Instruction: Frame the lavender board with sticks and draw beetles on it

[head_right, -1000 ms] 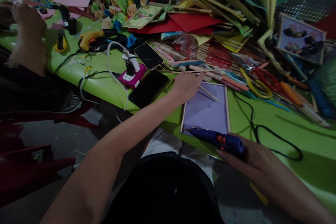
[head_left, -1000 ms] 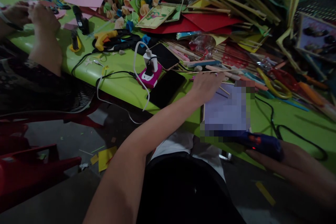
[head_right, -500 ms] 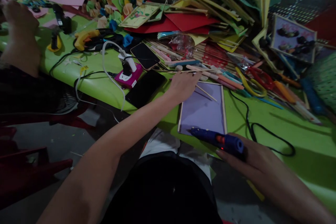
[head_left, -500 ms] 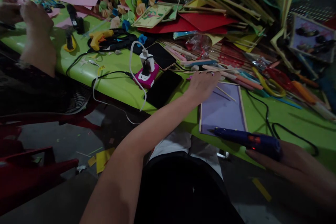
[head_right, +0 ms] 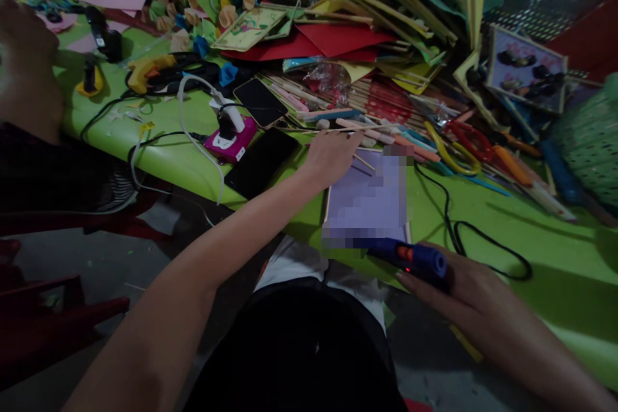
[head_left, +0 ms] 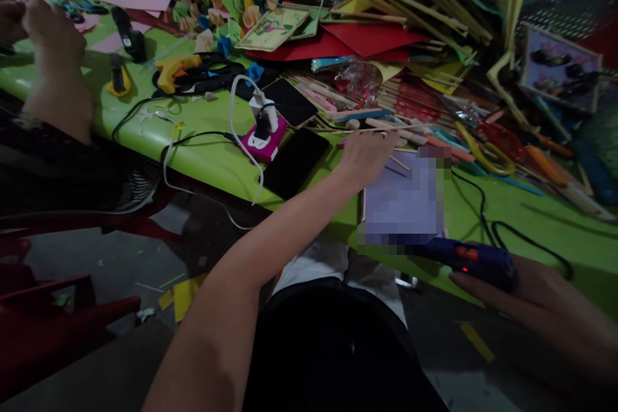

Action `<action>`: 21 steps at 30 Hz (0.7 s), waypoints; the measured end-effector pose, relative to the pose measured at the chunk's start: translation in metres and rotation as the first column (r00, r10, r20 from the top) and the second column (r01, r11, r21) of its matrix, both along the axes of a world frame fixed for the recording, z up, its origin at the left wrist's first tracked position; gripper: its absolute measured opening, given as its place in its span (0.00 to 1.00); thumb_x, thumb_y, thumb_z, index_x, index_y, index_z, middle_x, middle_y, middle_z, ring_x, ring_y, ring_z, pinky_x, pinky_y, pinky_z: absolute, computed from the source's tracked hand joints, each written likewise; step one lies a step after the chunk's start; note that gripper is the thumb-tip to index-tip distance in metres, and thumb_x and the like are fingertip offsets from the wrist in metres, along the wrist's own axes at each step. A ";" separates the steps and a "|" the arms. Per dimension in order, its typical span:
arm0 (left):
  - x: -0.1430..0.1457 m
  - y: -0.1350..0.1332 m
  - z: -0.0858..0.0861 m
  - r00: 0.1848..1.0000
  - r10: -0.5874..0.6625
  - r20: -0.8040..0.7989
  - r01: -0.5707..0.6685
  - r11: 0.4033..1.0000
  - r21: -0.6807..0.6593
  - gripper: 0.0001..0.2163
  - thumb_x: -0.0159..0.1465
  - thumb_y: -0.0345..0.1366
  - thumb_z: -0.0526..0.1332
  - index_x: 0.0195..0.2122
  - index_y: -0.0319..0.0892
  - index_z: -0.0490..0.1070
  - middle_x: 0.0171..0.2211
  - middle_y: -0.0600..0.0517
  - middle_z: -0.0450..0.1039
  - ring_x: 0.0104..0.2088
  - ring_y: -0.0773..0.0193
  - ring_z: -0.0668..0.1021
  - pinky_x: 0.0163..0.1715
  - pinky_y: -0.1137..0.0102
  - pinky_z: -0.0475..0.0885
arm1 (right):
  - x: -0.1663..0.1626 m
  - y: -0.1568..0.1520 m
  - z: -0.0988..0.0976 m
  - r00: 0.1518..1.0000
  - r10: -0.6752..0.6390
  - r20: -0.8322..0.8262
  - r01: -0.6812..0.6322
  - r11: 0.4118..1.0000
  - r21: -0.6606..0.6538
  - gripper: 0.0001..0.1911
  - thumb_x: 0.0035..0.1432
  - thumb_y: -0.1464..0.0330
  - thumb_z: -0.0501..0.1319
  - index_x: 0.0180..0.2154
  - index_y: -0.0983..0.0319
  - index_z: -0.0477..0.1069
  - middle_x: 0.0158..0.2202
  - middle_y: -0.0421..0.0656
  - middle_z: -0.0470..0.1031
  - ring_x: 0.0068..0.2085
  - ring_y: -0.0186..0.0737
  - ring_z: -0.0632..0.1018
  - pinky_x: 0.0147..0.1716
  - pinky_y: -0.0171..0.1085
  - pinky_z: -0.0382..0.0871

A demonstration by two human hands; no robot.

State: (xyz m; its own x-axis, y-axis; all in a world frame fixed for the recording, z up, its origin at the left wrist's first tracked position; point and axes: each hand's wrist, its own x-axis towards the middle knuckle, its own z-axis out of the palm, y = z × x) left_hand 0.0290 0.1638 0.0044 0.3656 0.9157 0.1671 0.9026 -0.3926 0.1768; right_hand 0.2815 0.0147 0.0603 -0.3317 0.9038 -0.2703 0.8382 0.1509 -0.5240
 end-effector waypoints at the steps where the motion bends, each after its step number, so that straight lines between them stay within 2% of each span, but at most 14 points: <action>1: 0.000 0.000 0.000 1.000 0.002 -0.003 -0.002 1.000 -0.004 0.19 0.75 0.27 0.52 0.65 0.36 0.70 0.51 0.39 0.83 0.53 0.52 0.83 0.54 0.59 0.72 | 0.000 0.000 0.000 1.000 0.002 0.003 -0.002 1.000 -0.009 0.24 0.58 0.40 0.63 0.28 0.53 0.77 0.18 0.39 0.75 0.20 0.46 0.77 0.16 0.39 0.69; 6: -0.001 0.001 0.000 1.000 -0.003 -0.002 0.003 1.000 -0.004 0.20 0.75 0.27 0.54 0.66 0.37 0.69 0.50 0.39 0.83 0.52 0.52 0.83 0.52 0.59 0.73 | 0.008 0.000 -0.003 1.000 0.011 0.025 -0.010 1.000 -0.027 0.23 0.59 0.41 0.63 0.38 0.51 0.81 0.18 0.38 0.77 0.20 0.47 0.77 0.17 0.39 0.69; 10: -0.001 0.002 -0.001 1.000 -0.003 -0.006 0.003 1.000 0.001 0.20 0.76 0.27 0.52 0.67 0.37 0.68 0.50 0.39 0.83 0.52 0.53 0.83 0.53 0.59 0.73 | 0.013 -0.002 -0.002 0.999 -0.009 0.043 0.008 1.000 0.024 0.22 0.60 0.41 0.62 0.37 0.50 0.82 0.20 0.39 0.79 0.21 0.50 0.79 0.19 0.41 0.72; 17: 0.000 0.001 0.000 1.000 0.011 -0.016 -0.011 1.000 0.008 0.19 0.75 0.27 0.53 0.65 0.36 0.69 0.50 0.40 0.84 0.51 0.53 0.83 0.52 0.61 0.72 | -0.011 0.002 0.003 1.000 0.017 -0.014 -0.018 0.998 -0.059 0.25 0.60 0.41 0.62 0.45 0.50 0.83 0.29 0.40 0.86 0.28 0.53 0.84 0.26 0.44 0.79; 21: 0.000 0.001 0.001 1.000 0.015 -0.024 -0.014 1.000 0.011 0.21 0.75 0.27 0.51 0.68 0.37 0.67 0.51 0.39 0.84 0.52 0.52 0.83 0.52 0.61 0.73 | -0.004 0.002 0.003 1.000 0.003 -0.002 -0.003 0.999 -0.043 0.25 0.60 0.40 0.63 0.42 0.51 0.82 0.29 0.40 0.86 0.28 0.52 0.84 0.26 0.43 0.79</action>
State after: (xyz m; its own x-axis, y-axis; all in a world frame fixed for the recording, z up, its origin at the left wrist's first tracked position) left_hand 0.0287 0.1648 0.0049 0.3562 0.9192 0.1681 0.9121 -0.3811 0.1509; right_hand 0.2779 0.0162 0.0636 -0.3351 0.8905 -0.3078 0.8366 0.1311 -0.5318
